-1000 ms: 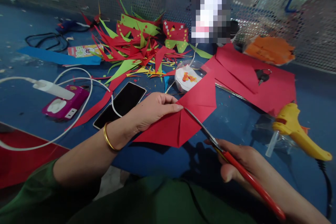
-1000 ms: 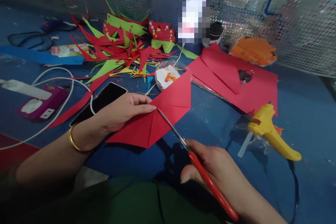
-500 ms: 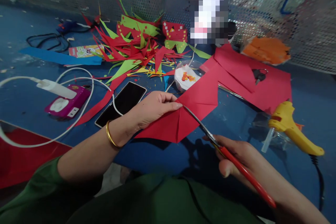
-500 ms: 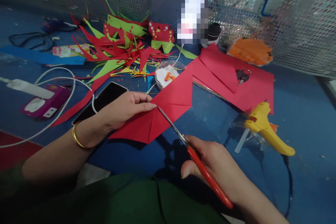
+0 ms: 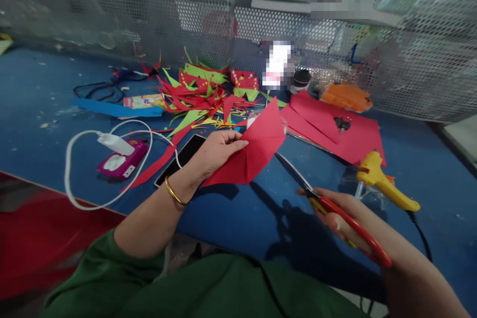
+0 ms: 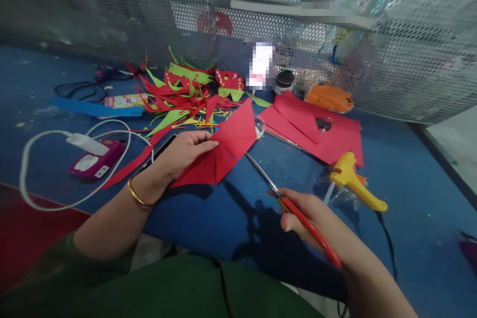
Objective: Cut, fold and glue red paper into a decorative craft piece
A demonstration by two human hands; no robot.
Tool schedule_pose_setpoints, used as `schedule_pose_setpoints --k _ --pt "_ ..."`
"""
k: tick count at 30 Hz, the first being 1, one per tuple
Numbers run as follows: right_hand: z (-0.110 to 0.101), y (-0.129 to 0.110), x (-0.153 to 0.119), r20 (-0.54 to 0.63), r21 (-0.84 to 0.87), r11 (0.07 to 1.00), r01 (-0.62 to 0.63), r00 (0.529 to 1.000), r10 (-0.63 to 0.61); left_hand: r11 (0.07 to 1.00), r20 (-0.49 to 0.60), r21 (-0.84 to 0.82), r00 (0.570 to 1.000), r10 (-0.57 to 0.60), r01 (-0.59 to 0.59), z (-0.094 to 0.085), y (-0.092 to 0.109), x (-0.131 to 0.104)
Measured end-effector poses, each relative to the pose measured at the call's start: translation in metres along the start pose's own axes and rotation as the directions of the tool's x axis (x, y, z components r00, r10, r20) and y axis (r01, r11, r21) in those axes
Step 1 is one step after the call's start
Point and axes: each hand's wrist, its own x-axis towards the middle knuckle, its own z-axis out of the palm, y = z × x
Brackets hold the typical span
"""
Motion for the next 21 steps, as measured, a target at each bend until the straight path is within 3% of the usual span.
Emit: schedule_pose_setpoints --k 3,5,9,11,12,16,21 --pt "0.007 0.005 -0.004 -0.094 0.115 0.993 0.038 0.995 -0.027 1.000 0.020 -0.008 0.999 0.025 -0.025 0.000 0.004 -0.001" --pt "0.015 0.005 -0.001 -0.228 0.195 0.976 0.095 0.973 -0.049 1.000 0.036 -0.014 0.999 0.025 -0.025 0.002 0.006 -0.004" --pt "0.035 -0.011 0.019 -0.563 0.238 0.951 0.198 0.826 -0.031 0.999 0.086 -0.039 0.996 0.008 -0.004 0.008 0.008 -0.010" --pt "0.041 -0.023 0.033 -0.650 0.278 0.935 0.220 0.760 0.014 0.998 0.118 -0.055 0.993 0.012 -0.006 0.011 0.006 -0.012" --pt "0.044 -0.029 0.040 -0.673 0.309 0.921 0.238 0.738 0.035 0.998 0.133 -0.057 0.991 0.014 -0.006 0.013 0.005 -0.013" --pt "0.053 -0.043 0.059 -0.670 0.441 0.856 0.270 0.734 0.113 0.999 0.184 -0.048 0.983 -0.008 0.017 0.016 0.003 -0.014" --pt "0.061 -0.034 0.068 -0.724 0.512 0.768 0.386 0.675 0.144 0.998 0.225 -0.068 0.974 0.031 -0.016 0.016 0.002 -0.015"
